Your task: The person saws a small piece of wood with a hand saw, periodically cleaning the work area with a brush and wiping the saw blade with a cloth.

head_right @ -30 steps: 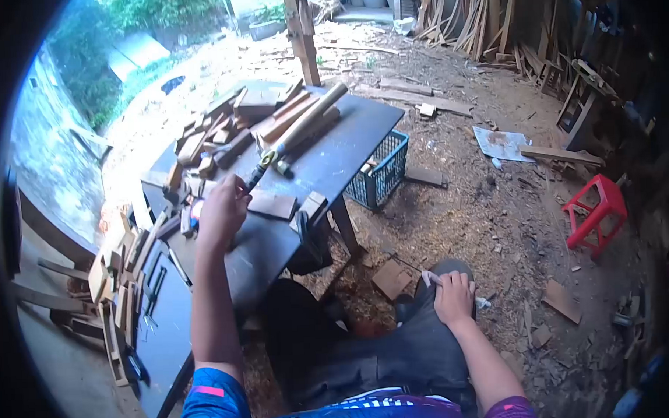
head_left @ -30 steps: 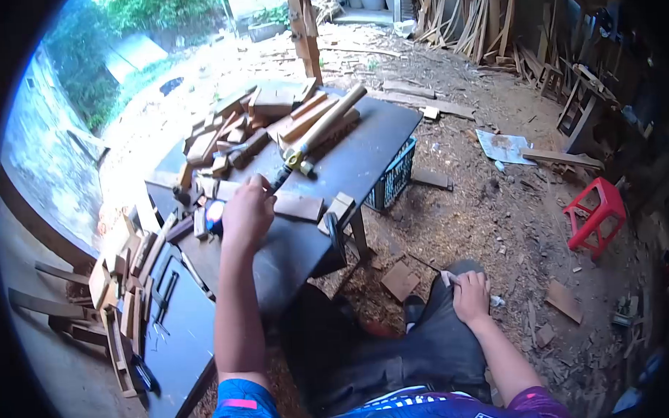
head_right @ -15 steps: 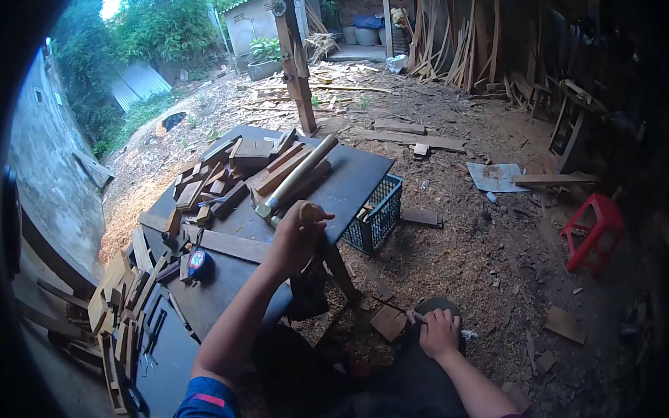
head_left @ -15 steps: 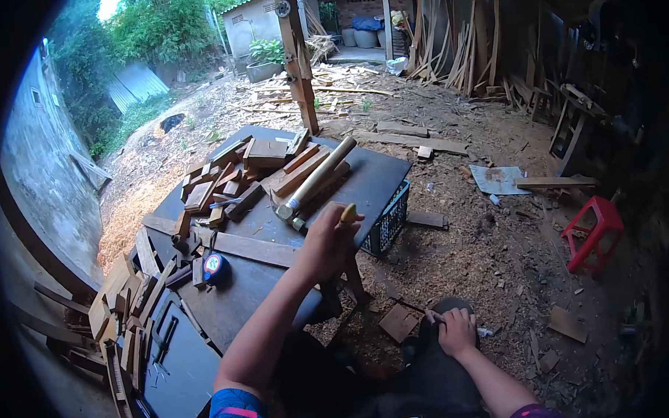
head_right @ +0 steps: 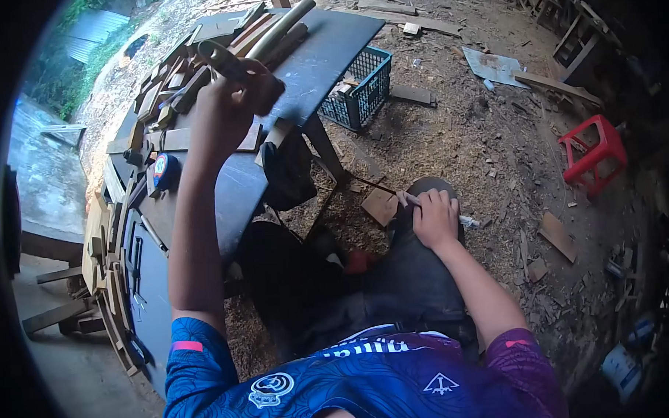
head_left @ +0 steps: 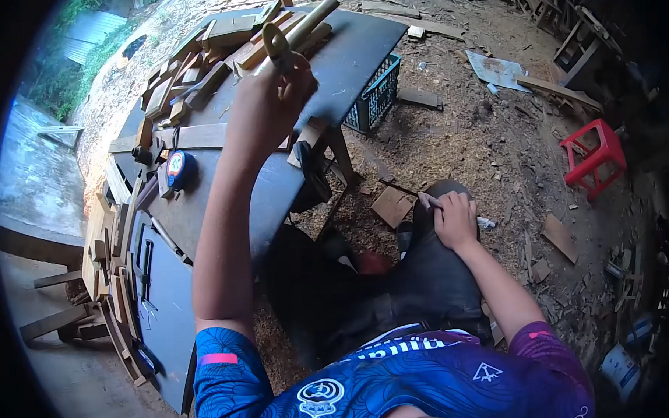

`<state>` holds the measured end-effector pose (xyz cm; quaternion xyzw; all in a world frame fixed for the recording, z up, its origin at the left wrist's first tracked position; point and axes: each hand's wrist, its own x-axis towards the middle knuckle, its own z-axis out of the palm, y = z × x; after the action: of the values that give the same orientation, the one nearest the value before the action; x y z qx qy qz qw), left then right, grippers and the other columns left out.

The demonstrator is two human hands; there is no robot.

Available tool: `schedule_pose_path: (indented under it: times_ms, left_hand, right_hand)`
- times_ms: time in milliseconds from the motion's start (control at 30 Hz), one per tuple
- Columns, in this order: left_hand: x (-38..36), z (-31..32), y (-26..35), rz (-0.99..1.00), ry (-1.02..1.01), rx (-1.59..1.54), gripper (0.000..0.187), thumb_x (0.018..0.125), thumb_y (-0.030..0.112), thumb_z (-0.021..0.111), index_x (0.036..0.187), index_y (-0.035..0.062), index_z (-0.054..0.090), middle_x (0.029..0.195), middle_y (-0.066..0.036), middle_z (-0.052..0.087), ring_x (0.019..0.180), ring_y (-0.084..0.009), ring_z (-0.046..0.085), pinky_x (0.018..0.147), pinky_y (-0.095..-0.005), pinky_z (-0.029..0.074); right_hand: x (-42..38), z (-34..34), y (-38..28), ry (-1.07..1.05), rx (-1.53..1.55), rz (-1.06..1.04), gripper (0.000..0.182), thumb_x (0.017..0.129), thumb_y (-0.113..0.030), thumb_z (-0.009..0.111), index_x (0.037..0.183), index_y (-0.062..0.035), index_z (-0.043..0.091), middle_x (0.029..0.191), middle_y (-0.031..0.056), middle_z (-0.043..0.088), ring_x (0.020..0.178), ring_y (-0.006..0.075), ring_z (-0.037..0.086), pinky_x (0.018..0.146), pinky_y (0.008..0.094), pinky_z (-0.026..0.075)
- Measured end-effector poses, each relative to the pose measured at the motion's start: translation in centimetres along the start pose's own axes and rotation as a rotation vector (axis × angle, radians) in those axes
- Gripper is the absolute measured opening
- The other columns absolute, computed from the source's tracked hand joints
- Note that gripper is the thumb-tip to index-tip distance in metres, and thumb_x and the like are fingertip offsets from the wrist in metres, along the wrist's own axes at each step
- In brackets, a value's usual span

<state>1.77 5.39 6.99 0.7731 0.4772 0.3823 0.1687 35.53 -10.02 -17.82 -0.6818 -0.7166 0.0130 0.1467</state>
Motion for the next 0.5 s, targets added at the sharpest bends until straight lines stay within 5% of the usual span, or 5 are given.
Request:
schedule_pose_path:
  times_ms: [133, 233, 267, 433, 500]
  left_hand:
    - [-1.4, 1.7, 1.9, 0.155, -0.275, -0.641, 0.022, 0.097, 0.020, 0.070, 0.111, 0.0038, 0.067, 0.080, -0.015, 0.072, 0.079, -0.0247, 0.074, 0.067, -0.0370, 0.056]
    - [-0.8, 2.1, 1.2, 0.259, 0.000, 0.048, 0.018, 0.099, 0.019, 0.066, 0.108, 0.0032, 0.066, 0.077, -0.020, 0.070, 0.074, -0.0363, 0.073, 0.065, -0.0447, 0.056]
    - [-0.8, 1.6, 2.6, -0.032, -0.131, 0.265, 0.014, 0.099, 0.018, 0.064, 0.106, 0.0052, 0.066, 0.075, -0.024, 0.068, 0.072, -0.0444, 0.069, 0.065, -0.0525, 0.055]
    - [-1.9, 0.9, 4.5, 0.063, -0.485, -0.152, 0.025, 0.089, 0.018, 0.075, 0.110, 0.0078, 0.068, 0.079, -0.019, 0.070, 0.076, -0.0448, 0.067, 0.070, -0.0514, 0.054]
    - [-3.6, 2.2, 5.2, 0.254, -0.257, 0.028, 0.020, 0.089, 0.009, 0.066, 0.108, 0.0091, 0.073, 0.092, -0.016, 0.075, 0.086, -0.0373, 0.072, 0.076, -0.0422, 0.057]
  right_hand:
    - [-0.1, -0.4, 0.3, 0.005, -0.010, 0.008, 0.017, 0.089, -0.024, 0.064, 0.102, -0.0120, 0.066, 0.105, 0.0083, 0.060, 0.109, 0.0298, 0.055, 0.092, 0.0464, 0.039]
    - [-0.5, -0.7, 0.2, 0.020, -0.026, 0.011, 0.018, 0.087, -0.023, 0.065, 0.100, -0.0109, 0.066, 0.104, 0.0087, 0.060, 0.108, 0.0305, 0.054, 0.092, 0.0465, 0.039]
    - [-0.6, -0.8, 0.2, 0.016, -0.022, 0.018, 0.018, 0.086, -0.023, 0.065, 0.100, -0.0107, 0.066, 0.104, 0.0090, 0.060, 0.108, 0.0308, 0.054, 0.092, 0.0467, 0.039]
    - [-1.2, -0.4, 0.7, 0.026, -0.009, 0.021, 0.020, 0.085, -0.022, 0.065, 0.101, -0.0094, 0.067, 0.107, 0.0108, 0.060, 0.110, 0.0316, 0.054, 0.095, 0.0484, 0.038]
    - [-0.8, -0.2, 0.7, 0.005, 0.009, 0.044, 0.021, 0.085, -0.024, 0.066, 0.100, -0.0093, 0.068, 0.107, 0.0114, 0.061, 0.111, 0.0319, 0.054, 0.095, 0.0485, 0.039]
